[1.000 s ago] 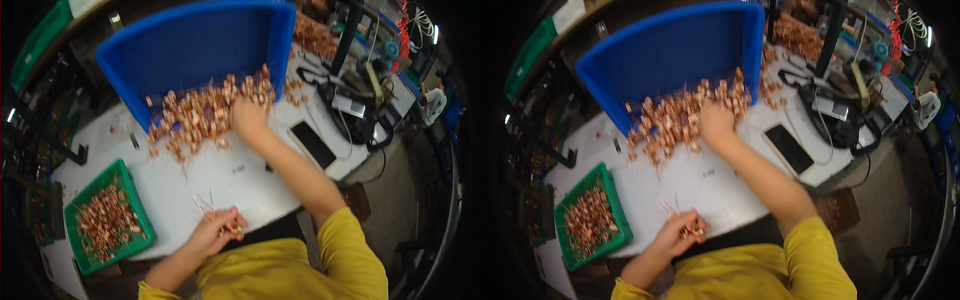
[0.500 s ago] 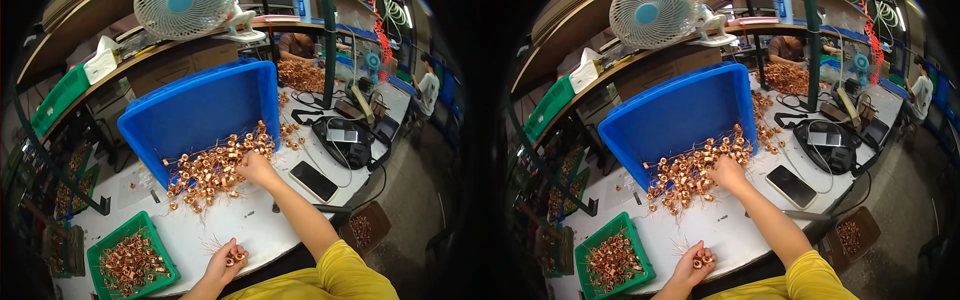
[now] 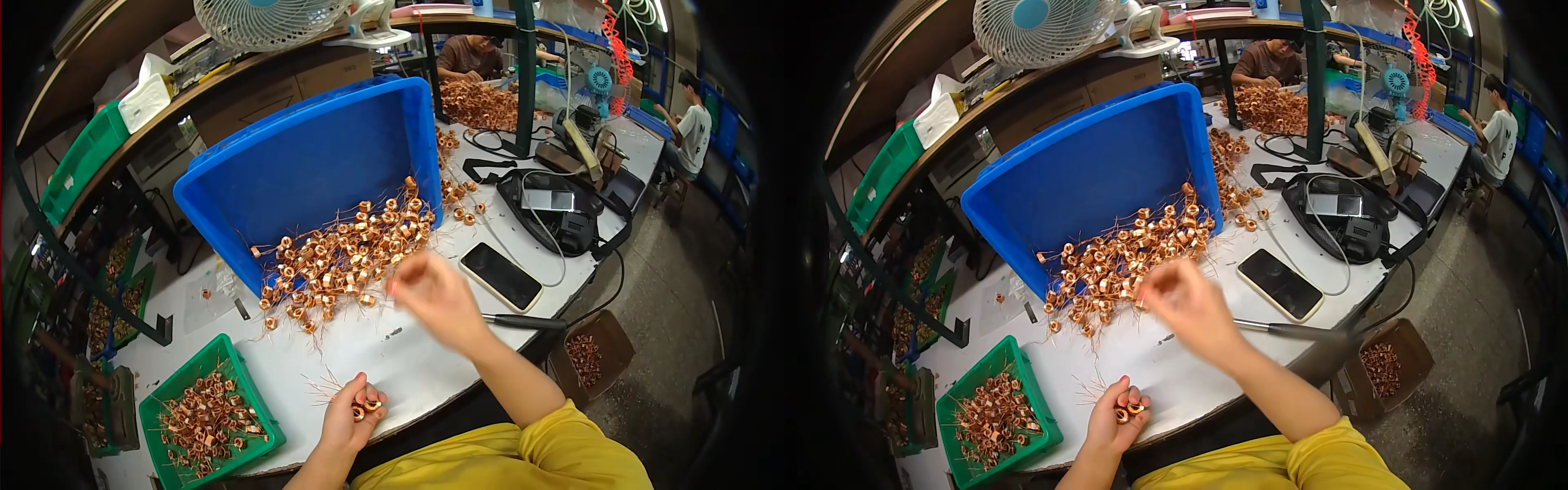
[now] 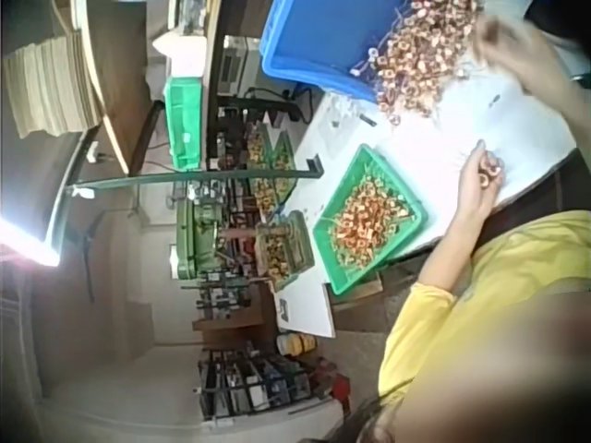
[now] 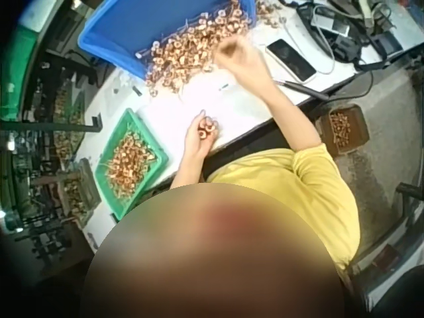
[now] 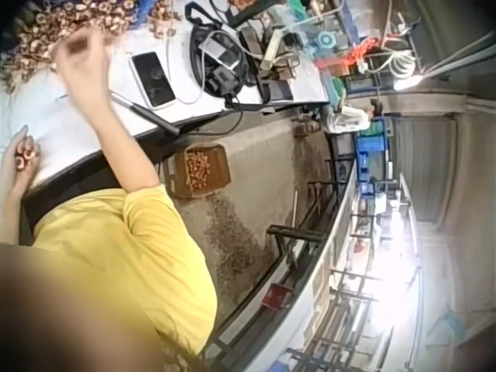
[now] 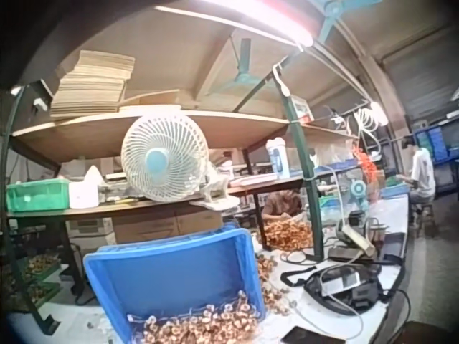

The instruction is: Assembling small copper wire coils into a metal armature core at a workbench.

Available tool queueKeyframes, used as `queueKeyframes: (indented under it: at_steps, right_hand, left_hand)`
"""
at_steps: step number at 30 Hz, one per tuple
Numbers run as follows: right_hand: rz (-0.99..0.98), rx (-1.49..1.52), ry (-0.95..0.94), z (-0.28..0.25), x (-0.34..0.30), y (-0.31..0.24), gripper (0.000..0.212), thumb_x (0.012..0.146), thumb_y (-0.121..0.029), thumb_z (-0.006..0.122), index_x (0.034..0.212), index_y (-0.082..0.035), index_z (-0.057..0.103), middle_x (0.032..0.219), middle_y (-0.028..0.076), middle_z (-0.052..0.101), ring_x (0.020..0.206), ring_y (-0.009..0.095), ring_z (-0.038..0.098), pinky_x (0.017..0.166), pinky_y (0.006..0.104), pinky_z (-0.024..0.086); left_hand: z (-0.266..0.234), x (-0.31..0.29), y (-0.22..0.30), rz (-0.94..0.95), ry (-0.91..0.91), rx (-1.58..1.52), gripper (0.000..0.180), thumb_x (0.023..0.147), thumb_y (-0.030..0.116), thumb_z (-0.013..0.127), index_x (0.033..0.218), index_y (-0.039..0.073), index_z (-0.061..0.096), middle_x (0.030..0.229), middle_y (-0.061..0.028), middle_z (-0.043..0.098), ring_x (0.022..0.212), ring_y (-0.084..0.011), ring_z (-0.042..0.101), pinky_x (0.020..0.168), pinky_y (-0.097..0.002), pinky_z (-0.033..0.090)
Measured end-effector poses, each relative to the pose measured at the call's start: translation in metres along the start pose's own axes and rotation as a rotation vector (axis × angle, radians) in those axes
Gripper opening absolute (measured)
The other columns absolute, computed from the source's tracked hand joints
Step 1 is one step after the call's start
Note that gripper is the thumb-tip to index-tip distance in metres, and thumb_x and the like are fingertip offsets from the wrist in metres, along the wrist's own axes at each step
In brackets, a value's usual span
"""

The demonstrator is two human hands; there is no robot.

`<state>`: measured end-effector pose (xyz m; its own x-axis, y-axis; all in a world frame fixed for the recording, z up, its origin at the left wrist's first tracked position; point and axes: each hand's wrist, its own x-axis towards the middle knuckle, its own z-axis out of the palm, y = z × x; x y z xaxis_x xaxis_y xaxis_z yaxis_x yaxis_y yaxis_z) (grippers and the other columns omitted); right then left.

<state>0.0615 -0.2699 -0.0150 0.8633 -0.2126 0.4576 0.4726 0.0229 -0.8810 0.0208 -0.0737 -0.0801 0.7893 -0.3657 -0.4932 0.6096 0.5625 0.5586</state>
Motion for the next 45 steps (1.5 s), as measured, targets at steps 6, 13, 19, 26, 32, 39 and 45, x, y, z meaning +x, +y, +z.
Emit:
queueKeyframes:
  at_steps: [6,13,19,26,32,39,45]
  right_hand:
    - [0.190,-0.064,-0.389,0.019,-0.068,-0.037,0.013,0.080,-0.005,0.060,0.090,-0.001,0.053,0.081,0.007,0.058,0.070,0.011,0.056,0.061,0.0220,0.046]
    - [-0.017,-0.433,-0.287,0.021,-0.082,-0.041,0.015,0.079,-0.009,0.062,0.090,-0.002,0.055,0.078,0.006,0.055,0.063,0.012,0.052,0.056,0.0225,0.043]
    - [-0.089,-0.482,-0.244,0.025,-0.090,-0.038,0.017,0.076,-0.011,0.065,0.089,-0.004,0.056,0.076,0.005,0.052,0.060,0.013,0.048,0.054,0.0227,0.041]
    - [0.147,-0.450,-0.406,0.015,-0.084,-0.024,0.022,0.071,-0.007,0.068,0.090,-0.004,0.058,0.075,0.001,0.049,0.063,0.011,0.044,0.059,0.0207,0.038]
    - [0.204,-0.157,-0.432,-0.001,-0.088,0.010,0.046,0.061,-0.001,0.072,0.103,-0.003,0.054,0.089,0.006,0.057,0.072,0.013,0.049,0.068,0.0229,0.037]
    - [0.129,0.061,-0.488,0.007,-0.101,0.022,0.072,0.054,0.002,0.075,0.119,0.001,0.043,0.098,0.012,0.061,0.078,0.017,0.053,0.071,0.0244,0.038]
    - [0.214,0.359,-0.379,0.011,-0.107,0.029,0.083,0.051,0.000,0.080,0.123,0.002,0.038,0.094,0.013,0.062,0.076,0.016,0.054,0.071,0.0242,0.038]
  left_hand:
    - [-0.002,-0.010,-0.002,0.142,-0.085,0.122,0.025,0.087,0.019,0.052,0.066,0.006,0.053,0.067,-0.0070,0.053,0.065,-0.0171,0.051,0.049,-0.0259,0.040]
    - [0.001,-0.020,-0.014,0.310,-0.222,0.000,0.012,0.086,0.016,0.054,0.084,0.004,0.056,0.086,-0.0134,0.057,0.064,-0.0166,0.049,0.045,-0.0252,0.040]
    - [0.001,-0.021,-0.021,0.281,-0.167,-0.093,0.024,0.079,0.005,0.060,0.101,0.006,0.052,0.099,-0.0181,0.055,0.081,-0.0238,0.055,0.060,-0.0288,0.049]
    - [-0.006,-0.015,-0.021,0.045,-0.322,-0.181,0.028,0.079,0.003,0.060,0.103,0.009,0.047,0.099,-0.0175,0.055,0.083,-0.0222,0.056,0.061,-0.0274,0.048]
    - [-0.007,-0.023,-0.022,-0.073,-0.414,-0.348,0.028,0.079,0.005,0.062,0.104,0.006,0.049,0.097,-0.0181,0.057,0.078,-0.0207,0.057,0.050,-0.0245,0.046]
    - [-0.022,-0.017,-0.034,-0.068,-0.507,-0.260,0.028,0.079,0.006,0.063,0.105,0.003,0.053,0.095,-0.0194,0.059,0.071,-0.0195,0.058,0.041,-0.0219,0.043]
    - [-0.017,-0.014,-0.039,-0.101,-0.546,-0.301,0.027,0.079,0.006,0.063,0.104,0.002,0.055,0.094,-0.0206,0.060,0.067,-0.0189,0.058,0.040,-0.0213,0.043]
